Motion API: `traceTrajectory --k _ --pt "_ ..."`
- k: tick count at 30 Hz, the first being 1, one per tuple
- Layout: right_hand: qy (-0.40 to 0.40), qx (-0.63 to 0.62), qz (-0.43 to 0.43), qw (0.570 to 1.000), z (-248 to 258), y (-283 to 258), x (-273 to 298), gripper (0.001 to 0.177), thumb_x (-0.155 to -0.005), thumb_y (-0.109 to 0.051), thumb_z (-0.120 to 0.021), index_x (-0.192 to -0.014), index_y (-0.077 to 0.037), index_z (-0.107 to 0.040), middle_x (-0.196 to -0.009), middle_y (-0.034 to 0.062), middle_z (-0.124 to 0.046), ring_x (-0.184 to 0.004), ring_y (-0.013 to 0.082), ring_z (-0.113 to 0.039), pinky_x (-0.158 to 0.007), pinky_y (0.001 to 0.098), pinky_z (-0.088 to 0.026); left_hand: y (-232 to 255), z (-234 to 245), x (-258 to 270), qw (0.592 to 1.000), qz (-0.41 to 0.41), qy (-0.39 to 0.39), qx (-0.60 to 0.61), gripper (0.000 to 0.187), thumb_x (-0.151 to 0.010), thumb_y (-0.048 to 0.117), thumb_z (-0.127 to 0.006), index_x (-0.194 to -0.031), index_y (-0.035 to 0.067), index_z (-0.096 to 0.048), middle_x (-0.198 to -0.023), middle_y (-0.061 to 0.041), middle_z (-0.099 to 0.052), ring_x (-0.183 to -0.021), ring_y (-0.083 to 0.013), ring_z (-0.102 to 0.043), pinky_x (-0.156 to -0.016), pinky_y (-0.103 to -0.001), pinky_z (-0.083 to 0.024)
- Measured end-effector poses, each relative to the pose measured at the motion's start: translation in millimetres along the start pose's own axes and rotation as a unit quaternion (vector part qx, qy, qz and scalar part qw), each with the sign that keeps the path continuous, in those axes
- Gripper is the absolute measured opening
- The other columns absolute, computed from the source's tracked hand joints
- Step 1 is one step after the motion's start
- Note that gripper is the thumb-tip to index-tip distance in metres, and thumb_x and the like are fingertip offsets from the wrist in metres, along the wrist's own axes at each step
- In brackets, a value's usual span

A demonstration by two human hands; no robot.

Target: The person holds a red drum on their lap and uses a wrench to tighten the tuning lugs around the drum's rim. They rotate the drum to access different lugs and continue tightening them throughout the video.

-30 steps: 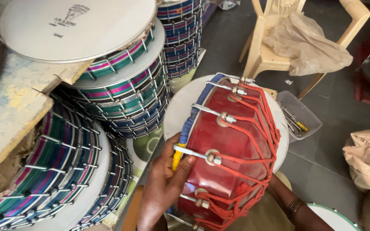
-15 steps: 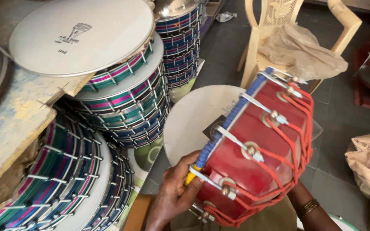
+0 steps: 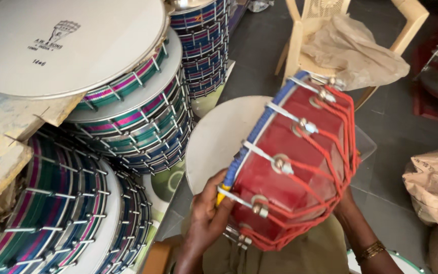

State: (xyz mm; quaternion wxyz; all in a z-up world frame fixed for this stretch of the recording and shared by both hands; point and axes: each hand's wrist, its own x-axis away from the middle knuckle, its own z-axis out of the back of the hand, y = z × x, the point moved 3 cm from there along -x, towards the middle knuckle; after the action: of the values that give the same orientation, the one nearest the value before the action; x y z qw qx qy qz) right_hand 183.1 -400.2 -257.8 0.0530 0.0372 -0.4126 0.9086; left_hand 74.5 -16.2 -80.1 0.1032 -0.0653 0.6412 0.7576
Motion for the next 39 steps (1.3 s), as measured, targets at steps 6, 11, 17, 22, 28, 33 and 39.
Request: traceTrajectory --k 6,11,17,22,28,33,39 --pt "-0.006 -0.005 -0.001 1.000 2.4 12.5 -2.6 0.024 -0.112 -0.002 -0.063 -0.125 -0.005 -0.042 -0.105 0.0093 -0.047 -0.094 0.0170 -0.049 -0.085 0.0302 -0.047 23.8 -28.3 5.8 0.995 0.066 -0.049 0.048 0.052 -0.105 0.009 -0.053 -0.154 0.001 -0.036 -0.123 -0.017 -0.074 -0.112 -0.0229 -0.072 -0.097 -0.034 -0.057" --pt "-0.022 -0.003 0.014 1.000 -9.6 1.7 -8.0 0.025 -0.112 -0.001 -0.063 -0.126 -0.005 -0.043 -0.107 0.0087 -0.047 -0.096 0.0167 -0.049 -0.087 0.0301 -0.047 77.0 -26.6 6.9 0.981 -0.132 -0.118 0.081 0.084 -0.100 0.018 -0.060 -0.161 -0.005 -0.008 -0.172 -0.029 -0.011 -0.161 -0.0392 -0.013 -0.127 -0.049 -0.015" --pt "-0.023 -0.013 0.045 0.999 -30.5 -31.9 -16.7 0.027 -0.111 0.001 -0.064 -0.127 -0.006 -0.043 -0.108 0.0080 -0.046 -0.098 0.0163 -0.049 -0.089 0.0301 -0.048 117.4 -15.6 -30.7 0.951 -0.249 -0.121 -0.136 0.072 -0.098 0.028 -0.065 -0.160 0.002 -0.039 -0.174 -0.029 -0.014 -0.163 -0.0495 -0.012 -0.132 -0.054 -0.021" --pt "-0.002 -0.033 0.071 0.997 -42.9 -57.8 -30.2 0.029 -0.111 0.002 -0.064 -0.128 -0.006 -0.043 -0.110 0.0075 -0.046 -0.100 0.0160 -0.048 -0.091 0.0301 -0.048 136.9 -23.8 -34.9 0.927 -0.267 -0.112 -0.238 0.034 -0.103 0.015 -0.064 -0.135 0.006 -0.067 -0.167 -0.021 -0.042 -0.160 -0.0480 -0.036 -0.131 -0.053 -0.036" --pt "0.131 -0.121 0.074 0.981 -11.5 -8.6 -22.5 0.030 -0.110 0.004 -0.065 -0.129 -0.007 -0.043 -0.112 0.0068 -0.045 -0.103 0.0156 -0.048 -0.093 0.0300 -0.048 132.0 -27.4 -54.8 0.963 -0.220 -0.039 -0.152 0.019 -0.102 0.015 -0.066 -0.116 0.003 -0.071 -0.162 -0.026 -0.043 -0.145 -0.0482 -0.046 -0.119 -0.052 -0.041" --pt "0.288 -0.352 0.121 0.882 67.7 -15.4 6.0 0.035 -0.109 0.001 -0.067 -0.130 -0.009 -0.041 -0.116 0.0062 -0.049 -0.106 0.0164 -0.055 -0.093 0.0303 -0.053 126.4 -29.1 -63.3 0.977 -0.177 -0.008 -0.116 0.015 -0.100 0.019 -0.068 -0.097 0.005 -0.067 -0.161 -0.023 -0.045 -0.131 -0.0387 -0.062 -0.107 -0.045 -0.050" --pt "0.205 -0.428 0.242 0.846 142.2 -136.2 114.3 0.020 -0.123 -0.020 -0.056 -0.129 -0.006 -0.044 -0.108 0.0124 -0.061 -0.086 0.0233 -0.064 -0.078 0.0364 -0.056 131.2 -40.1 -63.7 0.968 -0.218 0.022 -0.120 0.017 -0.100 0.020 -0.071 -0.095 0.005 -0.066 -0.160 -0.030 -0.041 -0.137 -0.0441 -0.058 -0.108 -0.047 -0.050"
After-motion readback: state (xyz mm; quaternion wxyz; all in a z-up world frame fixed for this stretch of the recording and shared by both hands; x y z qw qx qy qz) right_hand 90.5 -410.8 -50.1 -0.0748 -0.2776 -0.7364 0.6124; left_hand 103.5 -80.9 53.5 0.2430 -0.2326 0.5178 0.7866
